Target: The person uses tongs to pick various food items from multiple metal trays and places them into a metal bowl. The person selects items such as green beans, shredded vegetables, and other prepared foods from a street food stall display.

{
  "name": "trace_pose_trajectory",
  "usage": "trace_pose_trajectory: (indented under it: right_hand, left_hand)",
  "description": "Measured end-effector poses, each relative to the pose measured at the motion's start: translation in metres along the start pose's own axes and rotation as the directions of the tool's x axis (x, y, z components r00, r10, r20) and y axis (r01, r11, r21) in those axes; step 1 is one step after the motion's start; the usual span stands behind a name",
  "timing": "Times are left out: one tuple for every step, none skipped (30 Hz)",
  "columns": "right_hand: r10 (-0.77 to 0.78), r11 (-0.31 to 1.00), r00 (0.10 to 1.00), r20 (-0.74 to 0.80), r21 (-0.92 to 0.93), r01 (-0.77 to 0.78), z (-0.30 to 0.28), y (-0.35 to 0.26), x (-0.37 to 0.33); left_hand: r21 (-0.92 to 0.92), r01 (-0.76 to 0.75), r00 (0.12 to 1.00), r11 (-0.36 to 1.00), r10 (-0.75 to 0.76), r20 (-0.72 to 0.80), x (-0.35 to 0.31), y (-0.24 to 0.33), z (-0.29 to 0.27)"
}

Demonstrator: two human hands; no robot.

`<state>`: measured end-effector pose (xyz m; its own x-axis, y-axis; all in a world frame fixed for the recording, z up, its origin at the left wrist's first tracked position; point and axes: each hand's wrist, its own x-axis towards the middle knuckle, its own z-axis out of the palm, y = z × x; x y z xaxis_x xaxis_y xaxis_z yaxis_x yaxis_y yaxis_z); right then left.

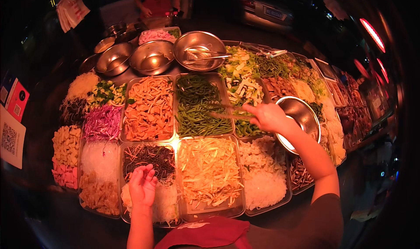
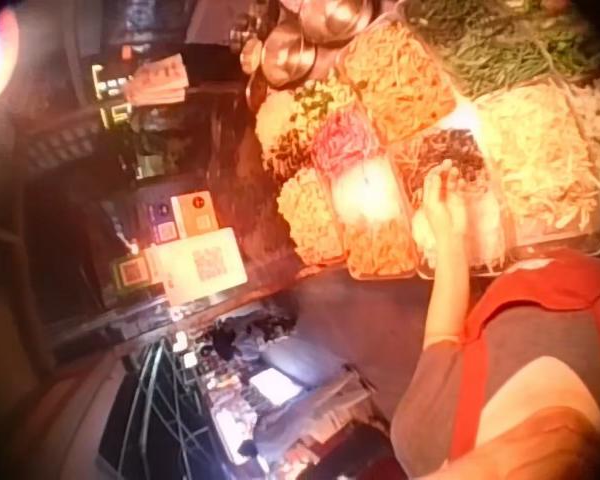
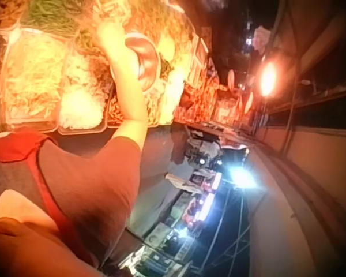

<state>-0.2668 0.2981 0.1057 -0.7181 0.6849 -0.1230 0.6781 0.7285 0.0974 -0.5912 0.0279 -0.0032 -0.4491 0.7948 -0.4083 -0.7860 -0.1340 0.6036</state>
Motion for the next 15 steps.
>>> trace_pose_trajectory:
  right_hand:
    - [-0.01, 1.0, 0.998, 0.062, -0.021, 0.011, -0.006, -0.015, -0.005]
    - [-0.067, 0.997, 0.995, 0.068, -0.024, 0.068, -0.004, -0.025, -0.006]
    - [-0.049, 0.999, 0.992, 0.117, 0.013, 0.048, -0.006, -0.036, -0.008]
    - [-0.034, 0.998, 0.985, 0.166, 0.049, 0.026, -0.008, -0.046, -0.009]
    - [-0.026, 0.998, 0.982, 0.187, 0.054, 0.016, -0.005, -0.053, -0.009]
    - [-0.01, 0.999, 0.978, 0.207, 0.054, -0.001, -0.004, -0.059, -0.01]
    - [0.004, 0.998, 0.974, 0.228, 0.055, -0.017, -0.003, -0.063, -0.01]
    - [0.002, 0.999, 0.975, 0.222, 0.052, -0.014, 0.002, -0.064, -0.006]
    - [0.003, 0.999, 0.976, 0.216, 0.046, -0.013, 0.009, -0.064, -0.002]
    - [0.003, 0.999, 0.978, 0.21, 0.041, -0.012, 0.012, -0.064, 0.0]
    - [-0.008, 0.999, 0.984, 0.18, 0.033, 0.002, 0.01, -0.062, -0.002]
    - [-0.023, 1.0, 0.989, 0.147, 0.022, 0.02, 0.006, -0.057, -0.004]
    - [-0.044, 0.999, 0.992, 0.117, 0.016, 0.042, 0.0, -0.055, -0.005]
    - [-0.029, 0.999, 0.992, 0.126, -0.03, 0.033, -0.016, -0.053, -0.005]
    - [-0.02, 1.0, 0.997, 0.077, -0.001, 0.02, -0.034, -0.05, -0.005]
  left_hand:
    - [0.0, -0.013, 1.0, 1.0, 0.013, 0.0, 0.001, 0.001, -0.003]
    - [-0.004, -0.017, 1.0, 1.0, 0.017, -0.001, 0.0, 0.002, -0.003]
    - [-0.007, -0.021, 1.0, 1.0, 0.021, -0.005, -0.001, 0.003, -0.002]
    - [-0.01, -0.025, 1.0, 1.0, 0.025, -0.008, -0.003, 0.004, -0.001]
    - [-0.012, -0.027, 1.0, 1.0, 0.027, -0.011, -0.005, 0.004, 0.0]
    - [-0.016, -0.025, 1.0, 1.0, 0.025, -0.009, -0.006, 0.004, 0.002]
    - [-0.019, -0.024, 1.0, 1.0, 0.023, -0.006, -0.008, 0.004, 0.002]
    - [-0.021, -0.024, 1.0, 0.999, 0.024, -0.012, -0.009, 0.004, 0.001]
    - [-0.025, -0.024, 1.0, 0.999, 0.023, -0.015, -0.009, 0.003, 0.0]
    - [-0.029, -0.023, 1.0, 0.999, 0.022, -0.018, -0.009, 0.003, -0.001]
    - [-0.028, -0.025, 1.0, 0.999, 0.024, -0.02, -0.01, 0.003, -0.002]
    - [-0.031, -0.031, 0.999, 0.999, 0.03, -0.023, -0.011, 0.003, -0.004]
    - [-0.031, -0.038, 0.999, 0.999, 0.037, -0.033, -0.013, 0.004, -0.008]
    - [-0.037, -0.051, 0.998, 0.998, 0.049, -0.04, -0.013, 0.005, -0.012]
    - [-0.042, -0.059, 0.997, 0.997, 0.057, -0.045, -0.013, 0.006, -0.016]
